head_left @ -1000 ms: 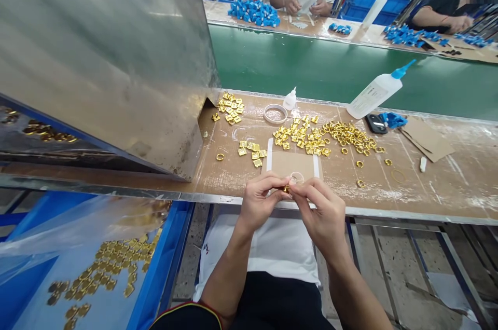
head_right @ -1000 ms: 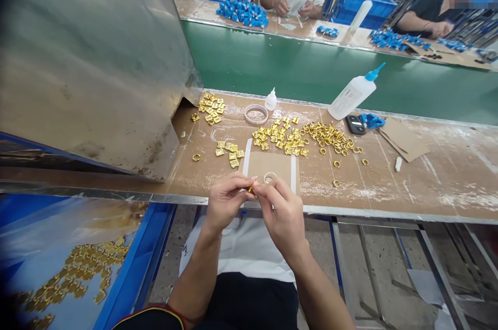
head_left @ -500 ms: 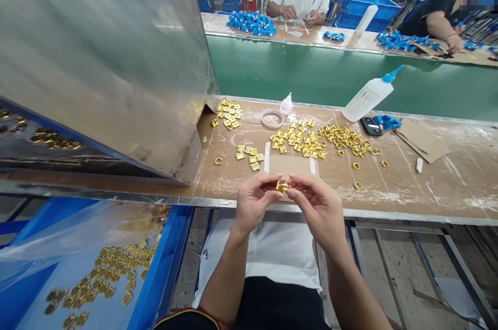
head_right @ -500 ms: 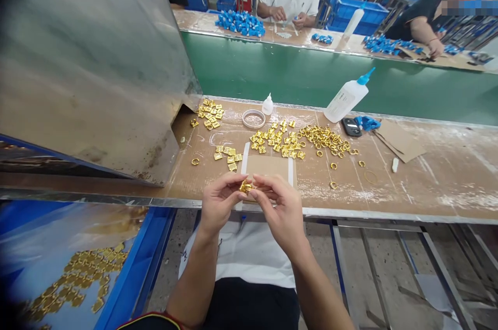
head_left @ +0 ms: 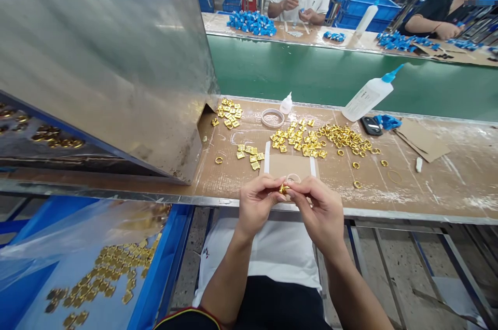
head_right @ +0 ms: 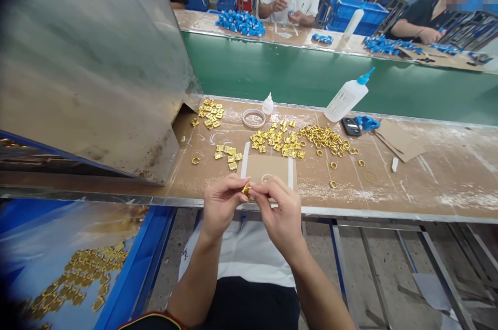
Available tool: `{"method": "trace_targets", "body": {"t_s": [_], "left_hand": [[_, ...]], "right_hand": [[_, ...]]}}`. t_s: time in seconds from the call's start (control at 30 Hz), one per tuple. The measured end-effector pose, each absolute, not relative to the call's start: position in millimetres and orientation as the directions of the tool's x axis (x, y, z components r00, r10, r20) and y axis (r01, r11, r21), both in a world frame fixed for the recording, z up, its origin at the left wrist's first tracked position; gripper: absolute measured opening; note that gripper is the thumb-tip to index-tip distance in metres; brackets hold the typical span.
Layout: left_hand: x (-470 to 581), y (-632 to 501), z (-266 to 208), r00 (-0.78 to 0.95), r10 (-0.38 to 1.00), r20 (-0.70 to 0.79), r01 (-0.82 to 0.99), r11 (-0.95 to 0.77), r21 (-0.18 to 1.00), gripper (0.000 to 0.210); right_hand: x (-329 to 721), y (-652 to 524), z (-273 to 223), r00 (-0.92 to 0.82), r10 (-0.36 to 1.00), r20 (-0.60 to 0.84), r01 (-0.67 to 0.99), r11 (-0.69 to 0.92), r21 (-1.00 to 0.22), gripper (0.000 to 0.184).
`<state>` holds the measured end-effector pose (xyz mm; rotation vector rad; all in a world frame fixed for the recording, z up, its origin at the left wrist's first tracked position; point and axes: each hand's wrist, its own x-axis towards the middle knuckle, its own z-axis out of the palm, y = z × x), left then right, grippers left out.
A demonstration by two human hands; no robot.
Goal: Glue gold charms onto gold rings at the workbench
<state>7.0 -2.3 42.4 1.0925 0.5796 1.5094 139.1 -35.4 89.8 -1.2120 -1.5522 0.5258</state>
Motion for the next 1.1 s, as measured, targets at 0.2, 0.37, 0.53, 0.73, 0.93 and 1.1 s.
{"method": "trace_targets", "body": {"t_s": [0.2, 0.37, 0.53, 0.73, 0.93, 1.1], "left_hand": [[12, -5, 44, 0.034, 0.959, 0.282, -0.526, -0.223, 0.821, 0.019], [11, -5, 41, 0.058, 0.961, 0.272, -0.520, -0.204, 0.829, 0.019], [15, -4, 36, 0.031, 0.969, 0.245, -0.525, -0.193, 0.829, 0.020], [17, -1, 35, 0.045, 0.999, -0.005, -0.563, 0.029, 0.826, 0.038], [18, -2, 52, 0.316, 0.922, -0.226, -0.742, 0.388, 0.546, 0.040], [26, -8, 56, 0.376, 0.900, -0.219, -0.716, 0.432, 0.548, 0.039]], "right_hand": [[133, -41, 85, 0.084, 0.813, 0.576, 0.538, 0.450, -0.713, 0.015], [126, -43, 78, 0.127, 0.776, 0.617, 0.551, 0.462, -0.695, 0.016], [123, -41, 77, 0.139, 0.761, 0.634, 0.572, 0.461, -0.679, 0.016], [130, -33, 79, 0.120, 0.827, 0.549, 0.523, 0.417, -0.743, 0.023], [147, -28, 70, 0.043, 0.827, 0.561, 0.527, 0.458, -0.716, 0.027], [149, -29, 68, 0.019, 0.812, 0.583, 0.536, 0.484, -0.692, 0.019]]}}
